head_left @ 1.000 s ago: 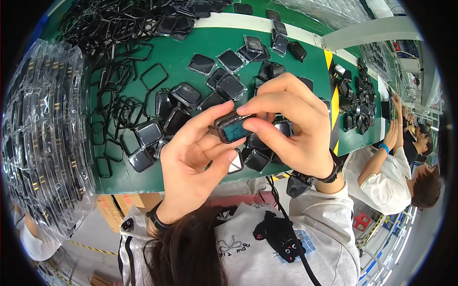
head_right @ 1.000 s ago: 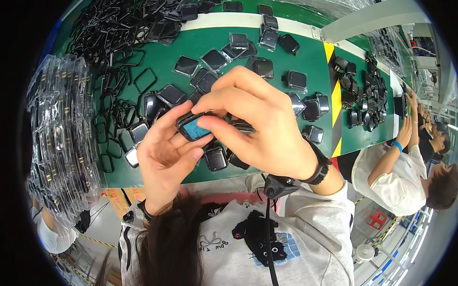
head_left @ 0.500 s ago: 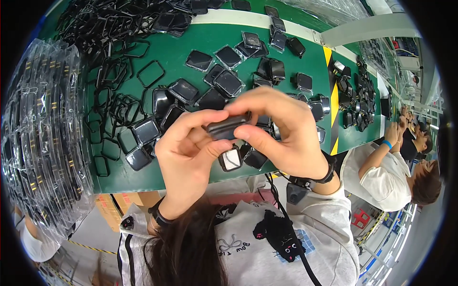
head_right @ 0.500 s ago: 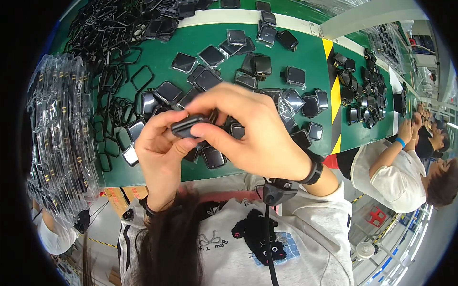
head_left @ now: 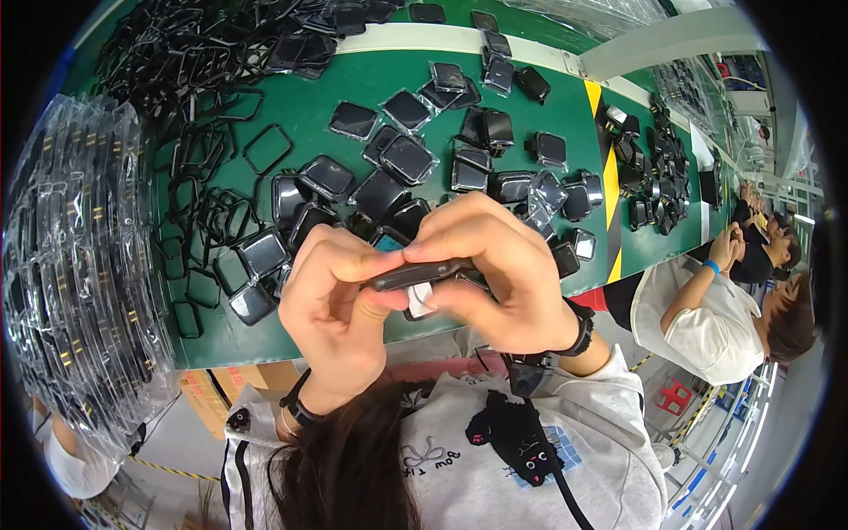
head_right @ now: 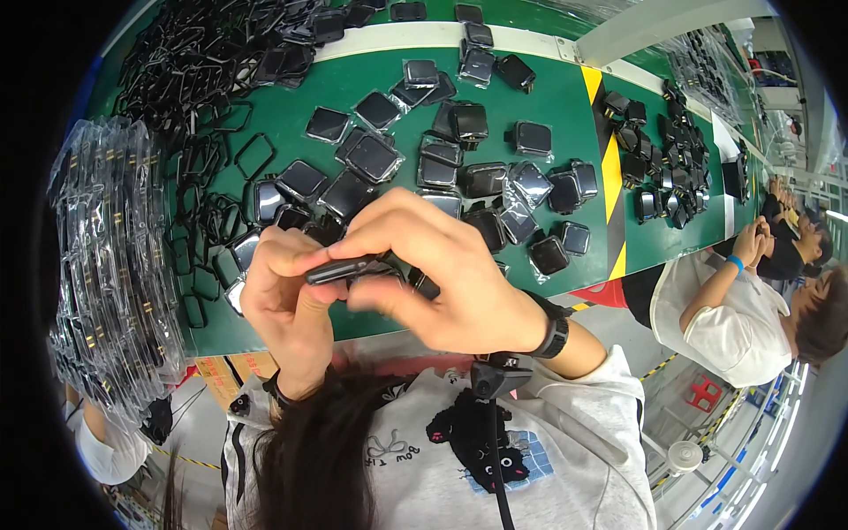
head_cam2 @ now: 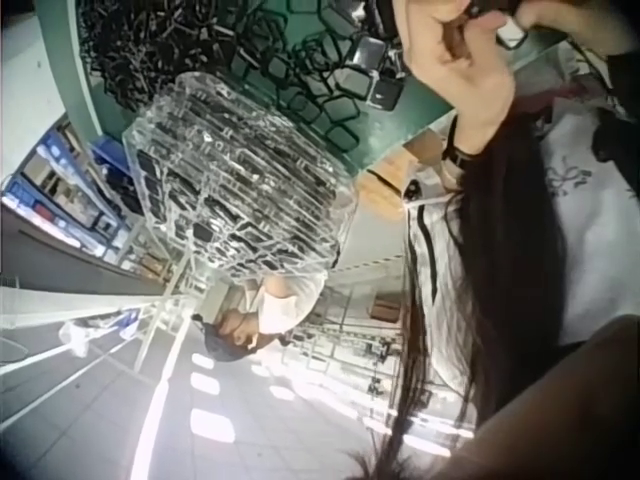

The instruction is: The person picks up a smartwatch, swipes the screen to check the display, and fits a plastic frame over the watch body by hand. After pressing the frame into place, they set the watch aside and repeat the process with another unit.

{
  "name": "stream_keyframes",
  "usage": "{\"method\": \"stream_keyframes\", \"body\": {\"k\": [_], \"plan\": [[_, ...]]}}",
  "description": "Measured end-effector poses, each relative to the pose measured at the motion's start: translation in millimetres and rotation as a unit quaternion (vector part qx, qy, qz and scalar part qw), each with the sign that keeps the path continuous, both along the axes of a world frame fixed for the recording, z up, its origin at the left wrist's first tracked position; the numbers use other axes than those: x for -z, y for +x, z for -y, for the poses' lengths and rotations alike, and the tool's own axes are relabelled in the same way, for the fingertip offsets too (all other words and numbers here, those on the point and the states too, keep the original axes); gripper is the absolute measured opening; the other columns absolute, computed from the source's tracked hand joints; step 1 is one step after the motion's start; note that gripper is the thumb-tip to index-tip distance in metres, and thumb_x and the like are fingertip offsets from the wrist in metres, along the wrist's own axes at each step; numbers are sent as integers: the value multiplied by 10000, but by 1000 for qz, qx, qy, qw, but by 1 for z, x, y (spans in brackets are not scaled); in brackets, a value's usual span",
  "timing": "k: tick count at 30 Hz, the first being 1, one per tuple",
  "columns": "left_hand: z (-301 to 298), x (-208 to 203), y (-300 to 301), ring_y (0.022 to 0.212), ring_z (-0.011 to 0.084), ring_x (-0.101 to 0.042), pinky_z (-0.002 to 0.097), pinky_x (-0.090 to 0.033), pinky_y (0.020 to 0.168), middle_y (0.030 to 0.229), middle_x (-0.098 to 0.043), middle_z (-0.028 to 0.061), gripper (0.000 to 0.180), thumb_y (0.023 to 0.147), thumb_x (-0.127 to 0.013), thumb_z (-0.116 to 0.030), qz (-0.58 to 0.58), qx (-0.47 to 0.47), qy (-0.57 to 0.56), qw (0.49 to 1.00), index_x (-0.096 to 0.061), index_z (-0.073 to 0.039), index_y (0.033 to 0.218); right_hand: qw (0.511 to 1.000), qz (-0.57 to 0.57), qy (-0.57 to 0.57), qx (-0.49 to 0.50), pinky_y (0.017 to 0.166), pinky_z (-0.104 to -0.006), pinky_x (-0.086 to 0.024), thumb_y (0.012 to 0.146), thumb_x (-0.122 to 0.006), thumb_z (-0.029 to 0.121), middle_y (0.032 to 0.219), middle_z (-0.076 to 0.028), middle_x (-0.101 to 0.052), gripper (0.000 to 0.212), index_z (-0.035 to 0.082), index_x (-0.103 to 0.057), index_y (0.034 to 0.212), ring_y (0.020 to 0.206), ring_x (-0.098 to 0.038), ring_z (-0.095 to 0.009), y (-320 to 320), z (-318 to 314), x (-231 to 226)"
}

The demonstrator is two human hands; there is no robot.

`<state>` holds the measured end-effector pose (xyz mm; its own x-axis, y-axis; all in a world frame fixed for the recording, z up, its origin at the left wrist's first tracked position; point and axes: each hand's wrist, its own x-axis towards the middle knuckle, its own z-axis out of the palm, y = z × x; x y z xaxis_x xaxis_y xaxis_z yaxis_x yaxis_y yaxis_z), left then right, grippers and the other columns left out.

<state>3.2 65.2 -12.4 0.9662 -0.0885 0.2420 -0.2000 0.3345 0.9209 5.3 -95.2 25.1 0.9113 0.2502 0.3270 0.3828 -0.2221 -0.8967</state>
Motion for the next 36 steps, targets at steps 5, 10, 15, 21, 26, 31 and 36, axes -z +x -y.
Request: {"method": "stream_keyframes", "body": {"k": [5,10,15,21,26,31,36], "plan": [[12,2,1,707,101,-524,210,-444,592,848,-505,58,151,805,-692,-9,0,26,-13,1000,-615,56,916,999,-40,-2,18,696,-308,-476,688,-717,-96,899,-106,-570,298,-24,-602,954,812,-568,-208,-10,12,12],[16,2,8,718,101,-538,220,-464,591,884,-512,61,168,803,-687,1,-115,81,-20,990,-615,57,944,972,-219,58,62,713,-301,-485,675,-747,-60,944,-101,-574,345,-6,-605,984,858,-583,-216,-9,20,8],[25,6,18,730,111,-547,237,-483,584,933,-521,78,241,790,-704,-18,-158,87,35,983,-616,47,1005,984,-124,-129,3,734,-308,-492,673,-738,-52,1005,-103,-575,374,9,-604,1017,888,-600,-221,18,51,-6],[30,-7,20,787,138,-560,228,-504,602,1021,-519,115,331,777,-706,-11,-2,3,357,934,-606,19,1091,882,91,-455,78,786,-336,-495,690,-696,-51,1103,-110,-572,415,20,-596,1086,960,-596,-276,69,85,5],[21,-8,23,857,175,-592,254,-524,664,1145,-514,137,340,877,-627,-96,-36,-17,285,958,-549,-6,1195,914,-3,-405,31,832,-360,-474,691,-686,-54,1096,-123,-567,425,32,-602,1099,986,-568,-320,76,75,-16],[5,-6,28,962,221,-613,296,-524,767,1249,-493,159,396,978,-482,-215,-263,216,-241,909,-445,-1,1309,946,-36,-316,-60,822,-354,-465,713,-663,-61,1088,-138,-552,318,12,-597,1015,1004,-556,-331,68,54,-32],[-6,-10,30,1102,275,-574,328,-492,891,1305,-470,183,456,1013,-370,-251,-215,166,-144,952,-351,36,1368,915,5,-402,20,741,-333,-483,752,-633,-59,1064,-127,-569,171,-4,-581,905,943,-586,-281,61,66,3]]}}
